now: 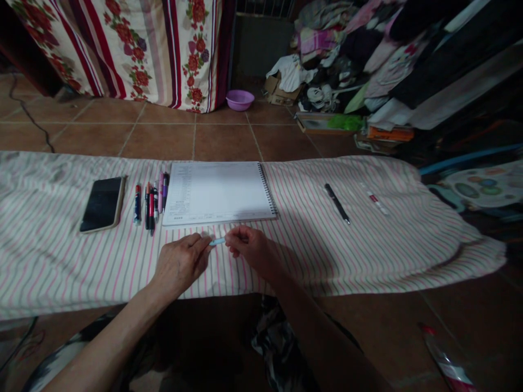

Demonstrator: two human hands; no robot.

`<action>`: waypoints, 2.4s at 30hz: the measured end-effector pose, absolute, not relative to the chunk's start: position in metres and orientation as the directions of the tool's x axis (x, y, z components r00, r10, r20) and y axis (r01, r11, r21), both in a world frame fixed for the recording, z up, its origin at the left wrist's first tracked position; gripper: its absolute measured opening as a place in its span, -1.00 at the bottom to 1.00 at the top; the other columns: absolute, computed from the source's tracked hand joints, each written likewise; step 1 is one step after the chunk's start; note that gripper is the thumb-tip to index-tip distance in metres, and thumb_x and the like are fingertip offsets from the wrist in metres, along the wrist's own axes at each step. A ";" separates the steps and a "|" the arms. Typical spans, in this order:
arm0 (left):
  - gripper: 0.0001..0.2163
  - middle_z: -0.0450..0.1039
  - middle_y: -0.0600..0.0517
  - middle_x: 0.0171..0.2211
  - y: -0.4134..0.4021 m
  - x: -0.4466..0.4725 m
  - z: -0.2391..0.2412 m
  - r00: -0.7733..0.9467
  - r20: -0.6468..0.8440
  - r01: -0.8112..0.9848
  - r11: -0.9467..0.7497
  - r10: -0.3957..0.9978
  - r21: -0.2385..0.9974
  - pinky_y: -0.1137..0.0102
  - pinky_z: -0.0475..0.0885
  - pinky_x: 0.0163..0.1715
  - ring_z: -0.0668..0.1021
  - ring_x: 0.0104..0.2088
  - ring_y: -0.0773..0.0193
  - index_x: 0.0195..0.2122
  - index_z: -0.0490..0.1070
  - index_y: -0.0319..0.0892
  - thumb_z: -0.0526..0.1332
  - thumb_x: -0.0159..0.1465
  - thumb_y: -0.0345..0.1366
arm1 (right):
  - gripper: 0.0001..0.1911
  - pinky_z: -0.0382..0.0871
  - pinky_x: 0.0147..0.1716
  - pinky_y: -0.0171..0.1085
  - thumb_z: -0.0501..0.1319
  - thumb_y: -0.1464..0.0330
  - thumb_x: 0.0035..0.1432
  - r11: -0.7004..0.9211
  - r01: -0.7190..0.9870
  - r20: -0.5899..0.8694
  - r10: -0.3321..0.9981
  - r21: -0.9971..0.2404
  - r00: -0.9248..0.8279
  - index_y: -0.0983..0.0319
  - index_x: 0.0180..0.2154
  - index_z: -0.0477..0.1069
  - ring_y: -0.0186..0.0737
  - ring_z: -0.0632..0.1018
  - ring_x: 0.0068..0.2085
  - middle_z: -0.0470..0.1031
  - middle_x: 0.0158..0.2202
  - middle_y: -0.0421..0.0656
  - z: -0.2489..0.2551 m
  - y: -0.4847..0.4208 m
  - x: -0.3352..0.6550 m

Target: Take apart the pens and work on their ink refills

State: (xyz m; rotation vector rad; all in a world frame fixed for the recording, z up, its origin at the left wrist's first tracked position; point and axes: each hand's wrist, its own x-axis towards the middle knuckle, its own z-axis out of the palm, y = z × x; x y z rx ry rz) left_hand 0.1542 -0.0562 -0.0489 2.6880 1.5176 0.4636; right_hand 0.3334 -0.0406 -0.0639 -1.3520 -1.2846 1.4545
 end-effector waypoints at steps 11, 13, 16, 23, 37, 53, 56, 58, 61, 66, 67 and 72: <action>-0.75 0.44 -0.01 -0.43 -0.056 0.155 -0.049 0.490 0.288 0.823 -0.546 0.823 0.159 0.47 0.30 -0.56 0.50 -0.44 0.29 -0.16 0.39 -0.20 0.00 0.27 -0.24 | -0.68 0.17 -0.69 -0.45 0.12 0.17 0.05 -0.179 0.243 -0.214 0.968 -0.953 -0.131 0.28 -0.56 0.35 -0.47 0.33 -0.66 0.39 -0.64 -0.23 -0.069 -0.041 0.335; -0.75 0.44 0.00 -0.43 -0.057 0.155 -0.049 0.494 0.281 0.820 -0.549 0.823 0.165 0.45 0.31 -0.55 0.50 -0.44 0.28 -0.16 0.39 -0.20 0.00 0.27 -0.25 | -0.71 0.17 -0.67 -0.44 0.13 0.19 0.04 -0.179 0.228 -0.212 0.969 -0.957 -0.128 0.27 -0.55 0.35 -0.46 0.33 -0.65 0.39 -0.63 -0.23 -0.068 -0.041 0.335; -0.76 0.44 0.00 -0.43 -0.057 0.155 -0.049 0.491 0.276 0.820 -0.545 0.826 0.175 0.44 0.31 -0.56 0.50 -0.45 0.27 -0.16 0.39 -0.20 0.00 0.27 -0.25 | -0.74 0.18 -0.65 -0.43 0.13 0.23 0.03 -0.188 0.190 -0.216 0.967 -0.964 -0.137 0.27 -0.54 0.35 -0.45 0.33 -0.64 0.39 -0.61 -0.23 -0.067 -0.042 0.335; -0.76 0.45 0.01 -0.42 -0.054 0.153 -0.050 0.478 0.251 0.819 -0.530 0.842 0.219 0.44 0.32 -0.53 0.51 -0.43 0.26 -0.16 0.37 -0.19 -0.01 0.27 -0.25 | -0.84 0.25 -0.59 -0.42 0.17 0.31 -0.01 -0.186 0.079 -0.197 0.966 -0.979 -0.165 0.27 -0.52 0.34 -0.46 0.35 -0.60 0.39 -0.59 -0.26 -0.066 -0.041 0.334; -0.79 0.43 0.03 -0.45 -0.057 0.157 -0.051 0.502 0.311 0.808 -0.565 0.807 0.164 0.43 0.30 -0.57 0.50 -0.46 0.27 -0.19 0.39 -0.19 0.02 0.26 -0.26 | -0.76 0.14 -0.70 -0.46 0.15 0.23 0.00 -0.248 0.148 -0.268 0.954 -0.957 -0.135 0.27 -0.55 0.34 -0.47 0.32 -0.65 0.41 -0.62 -0.24 -0.065 -0.040 0.336; -0.78 0.45 0.02 -0.43 -0.056 0.155 -0.051 0.486 0.310 0.823 -0.547 0.817 0.150 0.42 0.30 -0.56 0.51 -0.45 0.26 -0.18 0.39 -0.19 0.02 0.26 -0.25 | -0.79 0.34 -0.55 -0.40 0.13 0.24 0.04 -0.147 0.158 -0.167 0.978 -0.977 -0.127 0.26 -0.41 0.37 -0.41 0.44 -0.58 0.44 -0.56 -0.22 -0.067 -0.041 0.335; -0.79 0.45 0.03 -0.43 -0.056 0.156 -0.051 0.497 0.322 0.814 -0.561 0.806 0.151 0.43 0.31 -0.55 0.51 -0.44 0.27 -0.19 0.39 -0.19 0.03 0.26 -0.25 | -0.71 0.25 -0.63 -0.44 0.09 0.19 0.08 -0.142 0.264 -0.177 0.978 -0.954 -0.114 0.27 -0.51 0.36 -0.44 0.39 -0.63 0.42 -0.61 -0.22 -0.066 -0.041 0.336; -0.79 0.45 0.02 -0.43 -0.057 0.157 -0.052 0.503 0.324 0.810 -0.568 0.801 0.148 0.43 0.32 -0.54 0.51 -0.44 0.27 -0.20 0.39 -0.19 0.04 0.26 -0.26 | -0.70 0.21 -0.65 -0.44 0.10 0.20 0.06 -0.149 0.305 -0.187 0.977 -0.941 -0.100 0.27 -0.56 0.35 -0.44 0.36 -0.65 0.40 -0.64 -0.23 -0.066 -0.041 0.336; -0.79 0.44 0.03 -0.44 -0.057 0.158 -0.052 0.511 0.317 0.809 -0.572 0.799 0.136 0.42 0.31 -0.55 0.51 -0.46 0.27 -0.21 0.39 -0.19 0.03 0.26 -0.25 | -0.77 0.18 -0.67 -0.43 0.13 0.24 0.02 -0.191 0.277 -0.220 0.972 -0.942 -0.079 0.26 -0.54 0.35 -0.44 0.34 -0.66 0.39 -0.65 -0.25 -0.066 -0.041 0.336; -0.79 0.43 0.04 -0.46 -0.056 0.160 -0.051 0.507 0.313 0.813 -0.566 0.803 0.137 0.42 0.30 -0.57 0.51 -0.47 0.27 -0.22 0.40 -0.18 0.03 0.26 -0.25 | -0.85 0.23 -0.62 -0.42 0.13 0.31 0.01 -0.172 0.187 -0.193 0.976 -0.967 -0.097 0.26 -0.51 0.32 -0.44 0.35 -0.64 0.34 -0.65 -0.29 -0.065 -0.042 0.335; -0.79 0.43 0.04 -0.46 -0.056 0.160 -0.051 0.504 0.313 0.813 -0.564 0.805 0.141 0.42 0.30 -0.57 0.50 -0.47 0.27 -0.22 0.40 -0.18 0.03 0.26 -0.25 | -0.86 0.24 -0.60 -0.42 0.13 0.32 0.01 -0.160 0.186 -0.180 0.979 -0.969 -0.096 0.26 -0.50 0.32 -0.44 0.36 -0.63 0.34 -0.64 -0.29 -0.065 -0.042 0.335; -0.79 0.44 0.03 -0.45 -0.056 0.157 -0.052 0.481 0.306 0.821 -0.545 0.822 0.172 0.43 0.29 -0.57 0.51 -0.46 0.27 -0.22 0.40 -0.18 0.02 0.26 -0.25 | -0.93 0.27 -0.54 -0.40 0.14 0.37 0.00 -0.064 0.223 -0.085 0.993 -0.973 -0.087 0.25 -0.45 0.32 -0.42 0.38 -0.58 0.32 -0.61 -0.30 -0.066 -0.043 0.334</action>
